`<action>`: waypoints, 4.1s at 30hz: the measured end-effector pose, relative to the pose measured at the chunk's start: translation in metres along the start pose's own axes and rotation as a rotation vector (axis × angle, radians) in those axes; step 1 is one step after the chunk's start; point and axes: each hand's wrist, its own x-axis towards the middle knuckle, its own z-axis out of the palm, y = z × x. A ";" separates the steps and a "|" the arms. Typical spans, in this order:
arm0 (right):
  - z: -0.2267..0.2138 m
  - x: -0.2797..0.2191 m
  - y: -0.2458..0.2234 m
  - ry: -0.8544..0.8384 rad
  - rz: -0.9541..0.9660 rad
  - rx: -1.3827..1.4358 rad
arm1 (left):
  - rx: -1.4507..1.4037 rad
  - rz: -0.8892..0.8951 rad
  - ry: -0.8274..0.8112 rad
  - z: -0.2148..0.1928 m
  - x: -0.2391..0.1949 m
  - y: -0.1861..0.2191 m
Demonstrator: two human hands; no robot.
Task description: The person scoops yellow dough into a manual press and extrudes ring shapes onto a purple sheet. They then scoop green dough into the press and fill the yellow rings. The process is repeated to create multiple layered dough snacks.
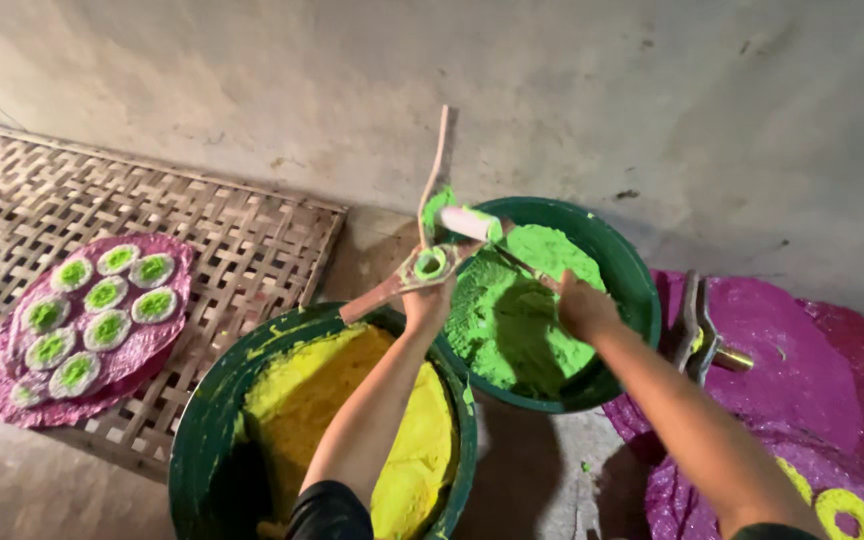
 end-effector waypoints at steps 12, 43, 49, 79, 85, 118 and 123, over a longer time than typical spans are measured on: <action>-0.036 0.073 -0.050 -0.156 -0.121 -0.154 | 0.114 -0.066 -0.020 -0.002 -0.009 0.004; 0.008 0.003 -0.128 -0.150 -0.020 -0.052 | 0.237 -0.018 0.013 0.001 -0.005 0.004; -0.047 -0.034 -0.079 -0.061 -0.194 0.177 | 0.183 -0.023 0.018 -0.018 0.021 0.022; -0.210 -0.189 -0.119 0.059 -0.028 0.101 | 0.519 -0.102 -0.377 -0.036 -0.025 0.123; -0.083 -0.169 -0.119 0.307 -0.213 0.621 | 0.616 0.264 -0.333 0.003 -0.025 0.091; -0.185 -0.179 -0.150 0.158 -0.754 -0.453 | 0.162 -0.007 -0.866 -0.030 -0.060 0.080; -0.269 -0.195 -0.136 -0.022 -0.274 -0.181 | -0.036 -0.349 -0.695 -0.052 -0.039 0.048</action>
